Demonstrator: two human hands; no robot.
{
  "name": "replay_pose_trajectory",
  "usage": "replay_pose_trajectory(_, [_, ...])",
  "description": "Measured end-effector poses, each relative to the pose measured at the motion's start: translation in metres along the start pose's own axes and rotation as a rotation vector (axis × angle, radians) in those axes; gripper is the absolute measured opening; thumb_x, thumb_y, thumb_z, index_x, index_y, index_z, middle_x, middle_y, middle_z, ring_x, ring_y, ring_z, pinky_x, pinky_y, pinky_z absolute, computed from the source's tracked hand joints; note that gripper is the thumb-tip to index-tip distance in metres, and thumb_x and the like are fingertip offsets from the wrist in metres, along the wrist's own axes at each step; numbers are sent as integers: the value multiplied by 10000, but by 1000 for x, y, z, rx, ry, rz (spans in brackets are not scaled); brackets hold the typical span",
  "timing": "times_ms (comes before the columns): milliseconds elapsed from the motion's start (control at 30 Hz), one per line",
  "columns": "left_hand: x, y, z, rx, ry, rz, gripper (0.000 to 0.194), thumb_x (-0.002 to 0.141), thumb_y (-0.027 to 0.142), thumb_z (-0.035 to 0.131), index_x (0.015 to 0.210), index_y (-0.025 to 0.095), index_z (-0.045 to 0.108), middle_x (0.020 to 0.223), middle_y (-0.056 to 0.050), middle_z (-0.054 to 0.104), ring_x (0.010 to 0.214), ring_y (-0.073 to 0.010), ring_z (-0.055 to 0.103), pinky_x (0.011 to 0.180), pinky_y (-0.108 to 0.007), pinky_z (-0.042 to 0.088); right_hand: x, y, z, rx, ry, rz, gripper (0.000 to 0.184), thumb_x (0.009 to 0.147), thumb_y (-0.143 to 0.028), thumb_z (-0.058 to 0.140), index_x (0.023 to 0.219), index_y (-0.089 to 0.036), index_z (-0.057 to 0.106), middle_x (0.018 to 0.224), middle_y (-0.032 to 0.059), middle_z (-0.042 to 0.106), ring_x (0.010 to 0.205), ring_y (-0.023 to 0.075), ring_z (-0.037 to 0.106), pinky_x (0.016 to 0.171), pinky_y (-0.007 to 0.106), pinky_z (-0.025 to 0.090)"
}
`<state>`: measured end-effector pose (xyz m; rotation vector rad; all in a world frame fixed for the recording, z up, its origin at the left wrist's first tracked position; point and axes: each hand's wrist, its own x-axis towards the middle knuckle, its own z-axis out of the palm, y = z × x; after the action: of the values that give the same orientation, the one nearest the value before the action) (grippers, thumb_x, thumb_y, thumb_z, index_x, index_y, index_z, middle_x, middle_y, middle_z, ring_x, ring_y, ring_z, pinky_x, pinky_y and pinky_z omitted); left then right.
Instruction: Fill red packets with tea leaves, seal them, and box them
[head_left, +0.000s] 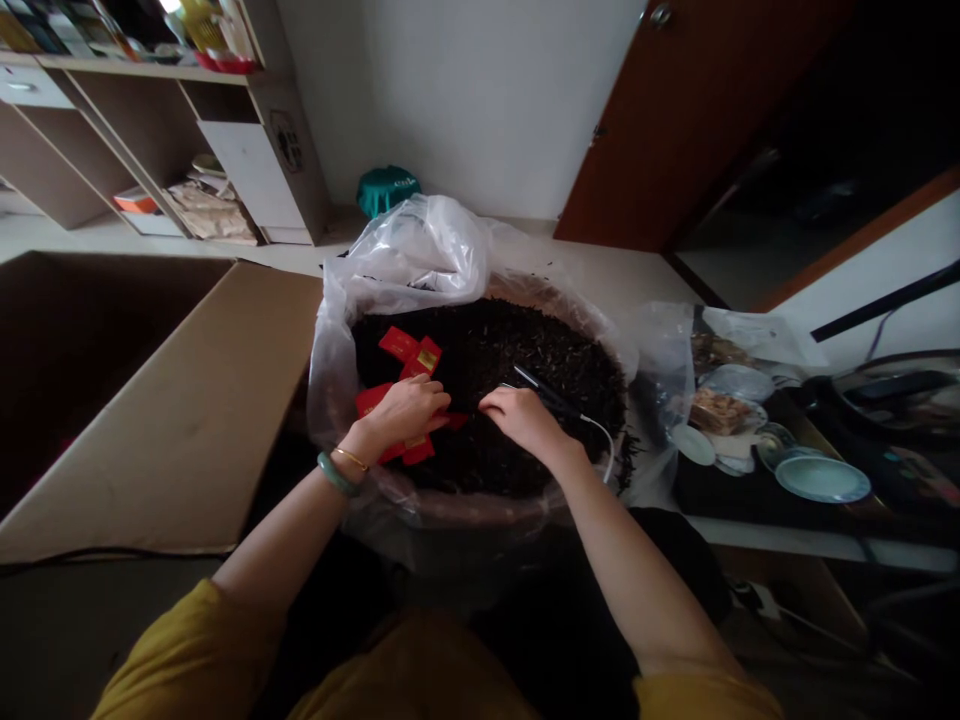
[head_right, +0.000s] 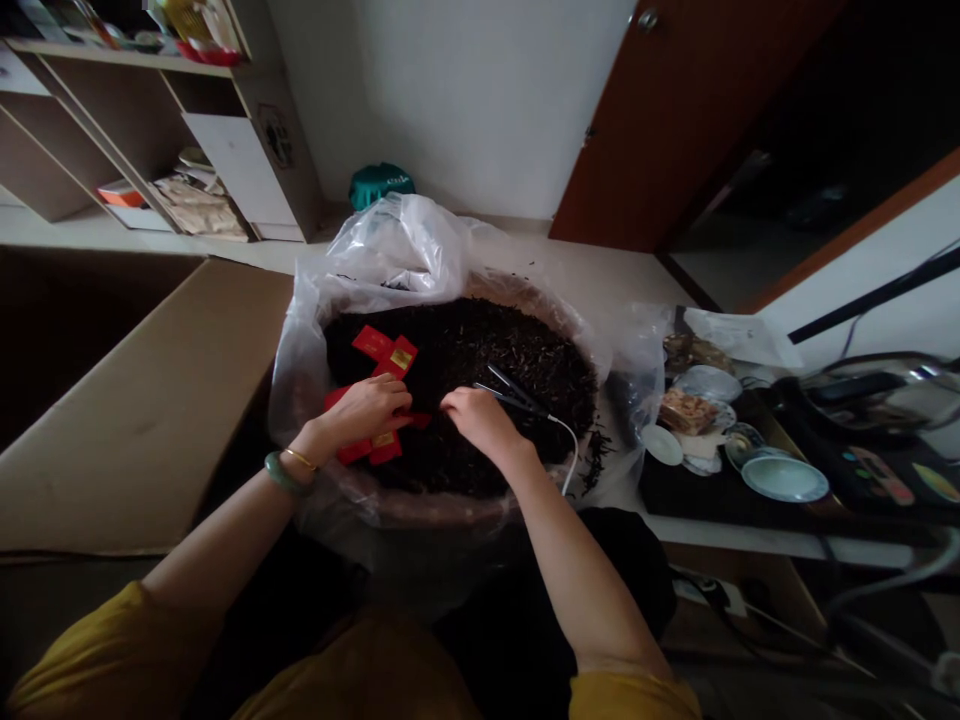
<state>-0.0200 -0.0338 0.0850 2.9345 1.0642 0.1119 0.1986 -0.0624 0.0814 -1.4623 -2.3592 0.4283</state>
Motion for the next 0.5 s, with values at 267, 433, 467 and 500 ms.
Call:
replay_pose_trajectory(267, [-1,0,8,-95,-55,-88,131,812,252,573,758,173,662,797,-67,627,737,-189,618,630,-262,454,-6,-6,6,-21,82,-91,300,778,-206,677,1077,-229,660,1280,98,534,1117,227,564,949,384,468])
replay_pose_trajectory(433, [1,10,1,-20,-91,-43,139,839,251,544,887,153,630,878,-74,629,755,-182,622,616,-248,451,-1,-25,24,-231,-103,-28,186,881,-280,566,1019,-198,659,981,102,643,932,233,623,777,332,507])
replay_pose_trajectory(467, [1,11,-1,-28,-85,-39,141,846,258,541,908,155,614,889,-73,628,756,-183,622,616,-251,451,-1,-26,26,-259,-117,9,184,900,-294,534,984,-198,666,936,100,648,899,231,630,739,317,504])
replay_pose_trajectory(500, [0,12,-2,-45,-77,-36,143,853,265,538,930,159,596,898,-70,628,758,-184,623,618,-254,452,-1,-26,26,-272,-126,40,201,914,-308,507,958,-201,671,919,99,650,874,226,635,708,303,498])
